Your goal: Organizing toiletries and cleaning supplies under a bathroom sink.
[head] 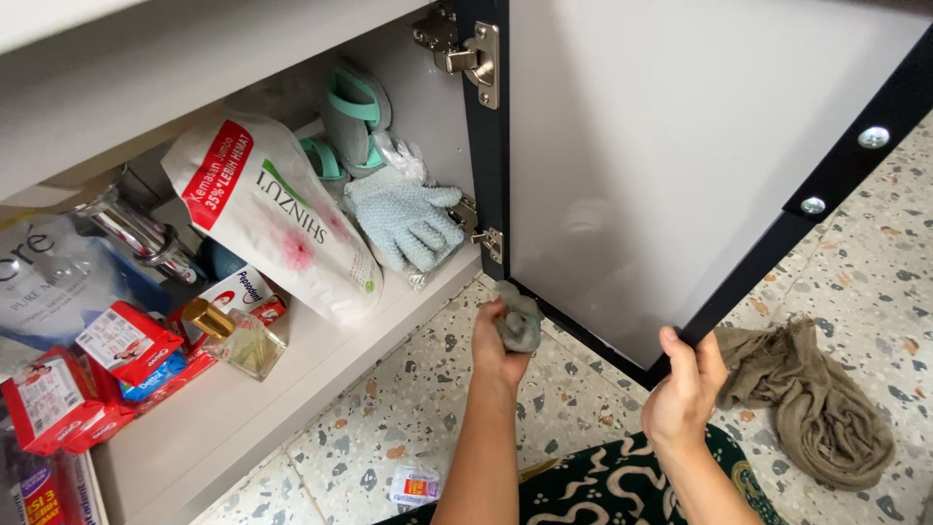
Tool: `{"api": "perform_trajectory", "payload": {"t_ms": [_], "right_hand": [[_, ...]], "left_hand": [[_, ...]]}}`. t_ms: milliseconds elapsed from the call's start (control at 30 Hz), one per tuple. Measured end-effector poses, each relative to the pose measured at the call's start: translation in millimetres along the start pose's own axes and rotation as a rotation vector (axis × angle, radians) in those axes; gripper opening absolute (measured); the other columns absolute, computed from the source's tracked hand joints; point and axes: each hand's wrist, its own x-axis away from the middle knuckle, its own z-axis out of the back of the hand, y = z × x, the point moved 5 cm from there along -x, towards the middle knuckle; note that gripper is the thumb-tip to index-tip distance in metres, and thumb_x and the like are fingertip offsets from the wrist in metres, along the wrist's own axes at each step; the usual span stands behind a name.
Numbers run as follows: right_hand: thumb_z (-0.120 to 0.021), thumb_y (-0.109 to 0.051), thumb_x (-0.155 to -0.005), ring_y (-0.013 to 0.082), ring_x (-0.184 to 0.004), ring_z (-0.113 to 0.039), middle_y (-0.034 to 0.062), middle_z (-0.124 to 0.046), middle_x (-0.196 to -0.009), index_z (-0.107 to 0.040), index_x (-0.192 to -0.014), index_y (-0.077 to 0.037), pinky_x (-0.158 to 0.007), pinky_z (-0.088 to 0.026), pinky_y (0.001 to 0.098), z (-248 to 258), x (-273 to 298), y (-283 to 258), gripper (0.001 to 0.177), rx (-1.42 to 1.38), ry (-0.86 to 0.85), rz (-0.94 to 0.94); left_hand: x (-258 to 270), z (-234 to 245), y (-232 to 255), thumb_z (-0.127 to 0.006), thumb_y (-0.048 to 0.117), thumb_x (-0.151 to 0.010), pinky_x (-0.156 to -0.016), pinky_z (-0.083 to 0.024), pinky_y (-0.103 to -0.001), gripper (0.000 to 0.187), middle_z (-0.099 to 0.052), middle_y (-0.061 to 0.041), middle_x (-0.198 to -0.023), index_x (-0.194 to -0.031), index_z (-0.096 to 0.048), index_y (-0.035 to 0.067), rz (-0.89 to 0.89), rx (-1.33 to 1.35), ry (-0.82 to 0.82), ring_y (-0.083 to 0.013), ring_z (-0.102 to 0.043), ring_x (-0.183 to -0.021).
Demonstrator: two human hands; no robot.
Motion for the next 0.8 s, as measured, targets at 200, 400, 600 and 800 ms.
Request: {"api": "perform_trajectory", "payload": {"t_ms": [200,400,600,800], "right_hand": [[-0.06,-0.008,-0.098,0.0132,-0.114,-0.057,0.0026,-0.067,-0.121,-0.064,-0.13,0.002,-0.106,-0.04,0.0291,-5.1,-1.0,-7.5,0.034,0.015,-0.005,0.007],[-0.06,-0.009,-0.098,0.013,-0.112,-0.056,0.0026,-0.066,-0.118,-0.064,-0.129,0.002,-0.104,-0.04,0.0291,-6.1,1.7,-8.3,0.032,0.043,-0.018,-0.007],[-0.06,-0.008,-0.099,0.0123,-0.11,-0.056,0.0023,-0.066,-0.117,-0.064,-0.128,0.002,-0.102,-0.041,0.0282,-10.4,9.8,-9.6,0.031,0.025,-0.014,-0.015],[-0.06,-0.007,-0.098,0.0121,-0.111,-0.056,0.0021,-0.066,-0.118,-0.064,-0.128,0.002,-0.104,-0.041,0.0273,-14.4,10.5,-14.9,0.031,0.01,-0.006,-0.01]], "left_hand": [[17.4,-29.9,10.1,-0.079,0.008,-0.082,-0.075,-0.06,-0.04,0.023,-0.073,-0.012,-0.104,-0.102,-0.073,0.001,-0.163,-0.256,0.198,-0.0259,-0.07,-0.089],[25.7,-41.2,13.4,-0.081,0.01,-0.082,-0.066,-0.061,-0.04,0.028,-0.073,-0.018,-0.102,-0.101,-0.071,-0.007,-0.078,-0.313,0.284,-0.0278,-0.071,-0.079],[28.1,-35.2,-0.4,-0.082,0.011,-0.077,-0.052,-0.055,-0.038,0.03,-0.07,-0.017,-0.088,-0.094,-0.068,-0.009,-0.132,-0.448,0.355,-0.0257,-0.065,-0.062],[45.0,-27.0,-39.0,-0.082,0.005,-0.075,-0.052,-0.055,-0.036,0.023,-0.07,-0.014,-0.083,-0.089,-0.066,-0.001,-0.157,-0.395,0.311,-0.0228,-0.066,-0.061]]}}
